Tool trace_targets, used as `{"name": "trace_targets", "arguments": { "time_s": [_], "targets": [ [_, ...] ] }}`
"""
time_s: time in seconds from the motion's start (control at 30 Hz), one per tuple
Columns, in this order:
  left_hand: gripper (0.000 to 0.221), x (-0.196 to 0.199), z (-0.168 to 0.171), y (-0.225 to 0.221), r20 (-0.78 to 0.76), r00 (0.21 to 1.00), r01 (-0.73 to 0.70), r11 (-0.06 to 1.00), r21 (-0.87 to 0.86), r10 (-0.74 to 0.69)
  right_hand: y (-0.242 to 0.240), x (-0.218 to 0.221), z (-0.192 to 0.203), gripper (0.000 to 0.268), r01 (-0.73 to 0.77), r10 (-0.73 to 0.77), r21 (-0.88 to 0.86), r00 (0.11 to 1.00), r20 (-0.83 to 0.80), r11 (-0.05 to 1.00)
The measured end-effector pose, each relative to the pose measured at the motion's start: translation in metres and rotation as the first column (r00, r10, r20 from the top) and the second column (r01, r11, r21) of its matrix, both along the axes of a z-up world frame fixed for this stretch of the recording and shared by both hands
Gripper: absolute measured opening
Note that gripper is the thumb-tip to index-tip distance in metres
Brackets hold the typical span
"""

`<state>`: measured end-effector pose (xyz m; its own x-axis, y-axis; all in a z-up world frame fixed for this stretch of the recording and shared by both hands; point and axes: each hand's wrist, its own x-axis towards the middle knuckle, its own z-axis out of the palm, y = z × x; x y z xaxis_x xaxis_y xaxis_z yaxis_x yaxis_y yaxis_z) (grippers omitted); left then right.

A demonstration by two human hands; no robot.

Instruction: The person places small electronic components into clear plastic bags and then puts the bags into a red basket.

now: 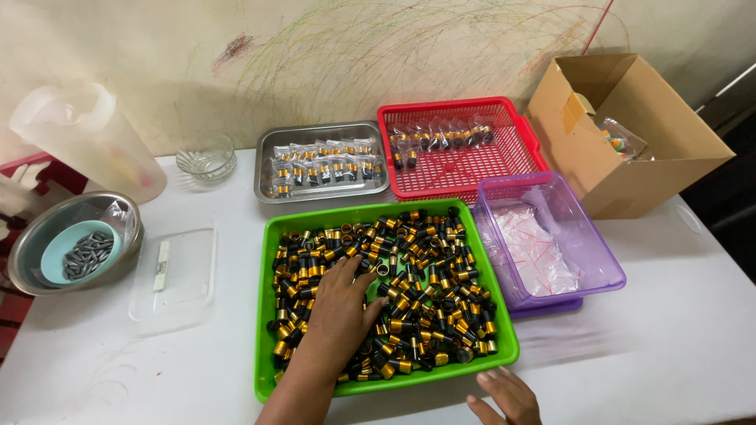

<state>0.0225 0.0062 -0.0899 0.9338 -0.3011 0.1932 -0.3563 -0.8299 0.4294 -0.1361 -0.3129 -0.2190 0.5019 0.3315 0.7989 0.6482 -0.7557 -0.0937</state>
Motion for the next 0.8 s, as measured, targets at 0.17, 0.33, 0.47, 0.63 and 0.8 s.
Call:
{"name": "trace_targets", "arguments": {
  "time_s": [0.17,0.33,0.47,0.63,0.8],
  "targets": [
    [0.059,-0.001,0.001,0.000,-0.007,1.000,0.007,1.000,0.003,-0.007,0.076,0.031,0.164,0.027,-0.018,0.020,0.028,0.997,-0.075,0.999],
    [0.062,-0.005,0.007,-0.001,0.010,1.000,0.018,1.000,0.020,-0.018,0.103,0.093,0.192,0.025,-0.135,0.100,-0.120,0.961,-0.256,0.984],
    [0.061,-0.005,0.009,-0.002,-0.006,1.000,0.013,1.000,0.020,-0.013,0.115,0.115,0.189,0.022,-0.231,0.138,-0.196,0.906,-0.400,0.953],
    [0.058,-0.007,0.010,-0.003,0.000,1.000,0.030,0.997,0.071,-0.030,0.111,0.119,0.179,0.030,-0.185,0.103,-0.138,0.884,-0.456,0.973],
    [0.052,-0.009,0.011,-0.004,0.043,0.998,0.037,0.998,0.058,-0.040,0.108,0.120,0.175,0.033,-0.206,0.133,-0.086,0.844,-0.519,0.975]
  ]
}}
